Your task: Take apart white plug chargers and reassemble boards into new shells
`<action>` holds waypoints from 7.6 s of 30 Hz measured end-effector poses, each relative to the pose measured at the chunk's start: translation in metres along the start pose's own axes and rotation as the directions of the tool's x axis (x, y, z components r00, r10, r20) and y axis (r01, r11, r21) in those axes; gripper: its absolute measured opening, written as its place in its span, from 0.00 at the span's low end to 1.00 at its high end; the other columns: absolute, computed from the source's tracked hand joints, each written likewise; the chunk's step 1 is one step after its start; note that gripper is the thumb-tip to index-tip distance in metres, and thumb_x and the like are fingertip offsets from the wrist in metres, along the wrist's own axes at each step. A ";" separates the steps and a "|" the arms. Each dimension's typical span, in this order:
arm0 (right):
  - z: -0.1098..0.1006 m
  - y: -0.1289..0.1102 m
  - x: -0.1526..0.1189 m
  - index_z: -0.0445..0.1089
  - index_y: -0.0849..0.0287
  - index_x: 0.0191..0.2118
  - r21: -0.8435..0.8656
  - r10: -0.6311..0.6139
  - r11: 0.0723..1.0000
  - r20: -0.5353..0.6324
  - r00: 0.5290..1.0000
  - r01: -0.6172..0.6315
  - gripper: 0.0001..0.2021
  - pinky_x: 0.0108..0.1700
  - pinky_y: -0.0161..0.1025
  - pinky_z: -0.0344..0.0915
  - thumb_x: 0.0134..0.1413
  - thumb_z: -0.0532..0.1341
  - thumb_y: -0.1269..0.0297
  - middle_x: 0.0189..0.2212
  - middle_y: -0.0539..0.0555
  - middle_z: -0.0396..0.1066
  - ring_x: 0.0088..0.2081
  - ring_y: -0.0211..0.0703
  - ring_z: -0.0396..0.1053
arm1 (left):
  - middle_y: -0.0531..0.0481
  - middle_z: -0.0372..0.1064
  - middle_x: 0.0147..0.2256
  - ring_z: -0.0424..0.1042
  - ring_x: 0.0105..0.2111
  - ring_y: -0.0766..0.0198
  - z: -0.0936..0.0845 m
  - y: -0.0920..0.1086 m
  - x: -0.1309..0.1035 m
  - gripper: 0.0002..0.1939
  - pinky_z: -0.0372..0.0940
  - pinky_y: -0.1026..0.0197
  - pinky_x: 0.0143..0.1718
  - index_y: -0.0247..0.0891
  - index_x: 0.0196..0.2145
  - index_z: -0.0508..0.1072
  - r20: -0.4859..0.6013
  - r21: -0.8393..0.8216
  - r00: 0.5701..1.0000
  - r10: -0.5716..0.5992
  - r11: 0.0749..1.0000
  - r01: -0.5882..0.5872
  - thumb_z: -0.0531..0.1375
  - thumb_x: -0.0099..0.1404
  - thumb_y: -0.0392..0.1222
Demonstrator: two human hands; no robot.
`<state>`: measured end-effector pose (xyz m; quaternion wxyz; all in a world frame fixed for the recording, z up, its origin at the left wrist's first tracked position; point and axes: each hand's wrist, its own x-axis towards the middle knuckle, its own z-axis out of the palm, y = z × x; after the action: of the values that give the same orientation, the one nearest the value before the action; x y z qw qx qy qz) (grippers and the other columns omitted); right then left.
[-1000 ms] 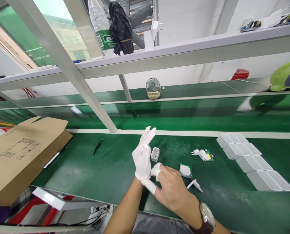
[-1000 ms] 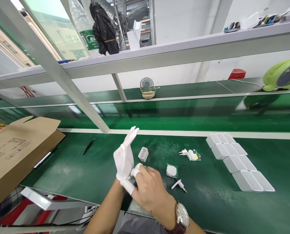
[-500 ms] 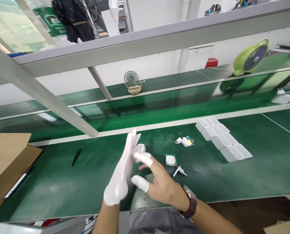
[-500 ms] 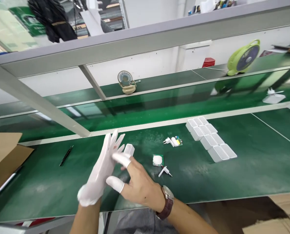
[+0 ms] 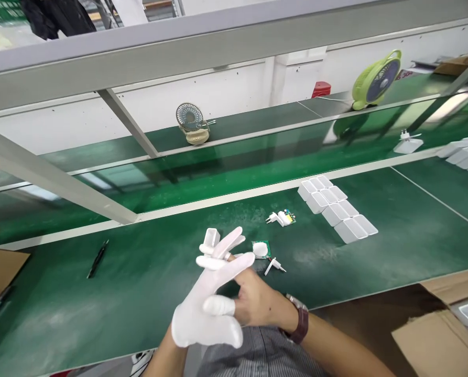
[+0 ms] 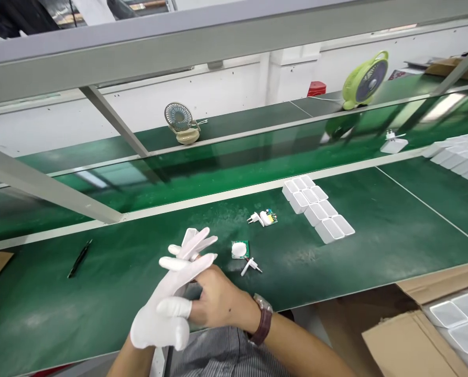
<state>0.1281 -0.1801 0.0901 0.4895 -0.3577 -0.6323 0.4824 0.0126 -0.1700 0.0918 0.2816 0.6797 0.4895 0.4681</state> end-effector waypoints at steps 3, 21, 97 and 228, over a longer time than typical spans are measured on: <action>-0.014 -0.002 -0.004 0.53 0.53 0.69 0.208 -0.006 0.978 0.007 1.000 0.004 0.38 0.57 0.52 0.68 0.61 0.54 0.36 0.65 0.63 0.59 0.63 0.56 0.61 | 0.44 0.62 0.63 0.59 0.65 0.38 -0.008 0.000 0.018 0.30 0.65 0.33 0.58 0.54 0.61 0.68 0.207 -0.026 0.976 0.073 0.997 -0.069 0.59 0.63 0.63; 0.003 0.007 -0.018 0.69 0.57 0.39 -0.647 -0.326 0.710 0.050 0.944 0.279 0.09 0.38 0.44 0.68 0.70 0.52 0.67 0.33 0.55 0.73 0.35 0.46 0.71 | 0.40 0.61 0.62 0.63 0.62 0.48 -0.002 0.010 0.073 0.22 0.63 0.41 0.60 0.44 0.56 0.70 -0.143 0.408 0.915 0.377 0.865 -0.293 0.64 0.64 0.40; -0.038 0.041 -0.046 0.77 0.60 0.43 0.855 0.612 0.493 -0.209 0.762 -0.162 0.09 0.41 0.50 0.75 0.59 0.63 0.63 0.42 0.58 0.78 0.40 0.55 0.78 | 0.49 0.75 0.52 0.74 0.52 0.59 0.016 -0.032 0.022 0.14 0.68 0.58 0.56 0.42 0.50 0.77 0.435 -0.116 0.883 -0.179 0.961 0.252 0.57 0.70 0.45; -0.031 -0.002 -0.025 0.51 0.57 0.70 -0.853 -0.415 0.475 0.000 0.910 0.217 0.33 0.60 0.61 0.63 0.62 0.57 0.78 0.53 0.63 0.73 0.57 0.56 0.68 | 0.54 0.79 0.35 0.76 0.35 0.64 -0.052 0.007 0.053 0.10 0.67 0.63 0.43 0.43 0.34 0.79 0.523 0.265 0.835 0.174 0.897 -0.353 0.58 0.70 0.42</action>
<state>0.1645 -0.1954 0.0872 0.4013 -0.4715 -0.7851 -0.0183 -0.0277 -0.1277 0.1381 0.2013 0.8759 0.3782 0.2218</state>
